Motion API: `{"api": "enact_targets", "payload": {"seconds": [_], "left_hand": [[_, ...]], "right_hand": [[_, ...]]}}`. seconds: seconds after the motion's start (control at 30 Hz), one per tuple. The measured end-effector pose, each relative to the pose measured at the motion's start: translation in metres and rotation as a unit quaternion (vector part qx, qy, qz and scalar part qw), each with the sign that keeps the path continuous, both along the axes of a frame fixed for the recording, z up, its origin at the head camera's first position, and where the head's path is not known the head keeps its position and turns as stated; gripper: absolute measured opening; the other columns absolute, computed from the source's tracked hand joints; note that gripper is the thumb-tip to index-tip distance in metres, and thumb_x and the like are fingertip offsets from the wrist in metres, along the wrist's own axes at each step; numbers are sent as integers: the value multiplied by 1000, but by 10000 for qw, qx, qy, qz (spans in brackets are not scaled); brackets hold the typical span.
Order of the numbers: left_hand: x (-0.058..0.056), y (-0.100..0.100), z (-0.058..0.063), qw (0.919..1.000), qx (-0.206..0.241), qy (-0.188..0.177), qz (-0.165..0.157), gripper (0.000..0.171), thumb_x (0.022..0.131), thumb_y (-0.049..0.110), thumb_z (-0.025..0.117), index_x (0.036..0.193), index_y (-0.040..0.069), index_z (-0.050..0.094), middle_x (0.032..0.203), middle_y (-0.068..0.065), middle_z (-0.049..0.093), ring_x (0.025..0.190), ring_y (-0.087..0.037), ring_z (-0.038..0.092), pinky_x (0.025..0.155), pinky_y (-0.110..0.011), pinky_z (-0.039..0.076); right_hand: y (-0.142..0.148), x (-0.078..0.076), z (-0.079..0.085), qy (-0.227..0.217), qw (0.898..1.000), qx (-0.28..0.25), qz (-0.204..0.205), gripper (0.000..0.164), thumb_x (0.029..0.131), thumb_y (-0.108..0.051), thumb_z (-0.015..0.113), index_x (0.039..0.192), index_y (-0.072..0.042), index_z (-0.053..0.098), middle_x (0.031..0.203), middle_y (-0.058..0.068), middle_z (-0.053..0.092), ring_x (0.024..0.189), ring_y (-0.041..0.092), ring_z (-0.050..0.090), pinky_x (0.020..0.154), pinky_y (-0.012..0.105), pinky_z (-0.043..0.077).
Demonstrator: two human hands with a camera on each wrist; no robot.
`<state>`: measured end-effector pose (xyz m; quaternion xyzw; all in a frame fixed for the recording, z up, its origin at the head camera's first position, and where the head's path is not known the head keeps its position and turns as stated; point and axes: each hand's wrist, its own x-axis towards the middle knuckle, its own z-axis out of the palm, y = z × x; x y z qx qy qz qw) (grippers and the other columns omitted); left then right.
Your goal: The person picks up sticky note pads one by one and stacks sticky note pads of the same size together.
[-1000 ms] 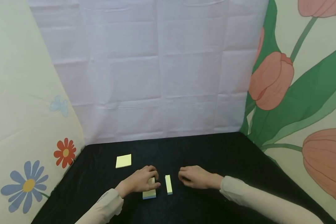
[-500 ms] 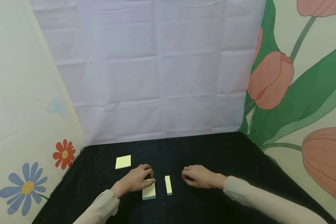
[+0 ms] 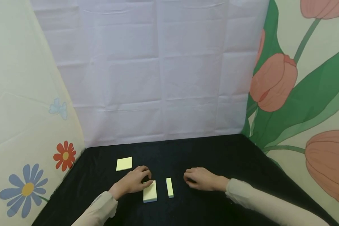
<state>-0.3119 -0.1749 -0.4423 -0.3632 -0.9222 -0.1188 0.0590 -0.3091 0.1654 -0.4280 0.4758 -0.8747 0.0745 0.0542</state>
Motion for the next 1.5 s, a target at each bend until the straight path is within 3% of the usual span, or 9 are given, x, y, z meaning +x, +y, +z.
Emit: {"api": "enact_targets", "payload": {"seconds": [0.23, 0.5, 0.87, 1.17, 1.5], "left_hand": [[-2, -5, 0, 9999, 34, 65, 86, 23, 99, 41, 58, 101, 18, 65, 118, -3, 58, 96, -19, 52, 72, -37, 47], [-8, -12, -5, 9985, 150, 511, 97, 22, 98, 39, 60, 100, 18, 66, 115, -5, 60, 96, -23, 57, 75, -42, 49], [-13, -16, -1, 9992, 186, 228, 261, 20, 98, 34, 60, 100, 15, 65, 114, -7, 59, 97, -25, 58, 78, -44, 49], [-15, -19, -1, 9983, 237, 377, 372, 15, 96, 29, 63, 96, 14, 66, 107, -6, 61, 91, -24, 59, 78, -45, 50], [-19, -29, -6, 9936, 262, 756, 796, 11, 94, 21, 67, 98, 11, 68, 97, -3, 59, 82, -20, 57, 68, -40, 50]], "right_hand": [[-3, -1, 3, -72, 10000, 62, 16, 4, 96, -18, 63, 94, -18, 65, 89, -14, 56, 77, -1, 52, 68, 22, 48], [1, -3, 2, 88, 9998, -2, 157, 4, 95, -16, 65, 93, -20, 65, 88, -15, 56, 77, -1, 52, 67, 22, 47], [14, -1, 6, -158, 9997, 159, -73, 3, 95, -21, 65, 93, -22, 65, 88, -15, 55, 76, -1, 49, 66, 23, 46], [24, -2, 7, -43, 9995, 313, 2, 6, 93, -23, 67, 89, -24, 63, 86, -16, 53, 75, 0, 48, 64, 22, 44], [32, -2, 11, -334, 9980, 523, -98, 13, 92, -24, 70, 82, -25, 61, 79, -16, 49, 71, 0, 44, 61, 23, 41]]}}
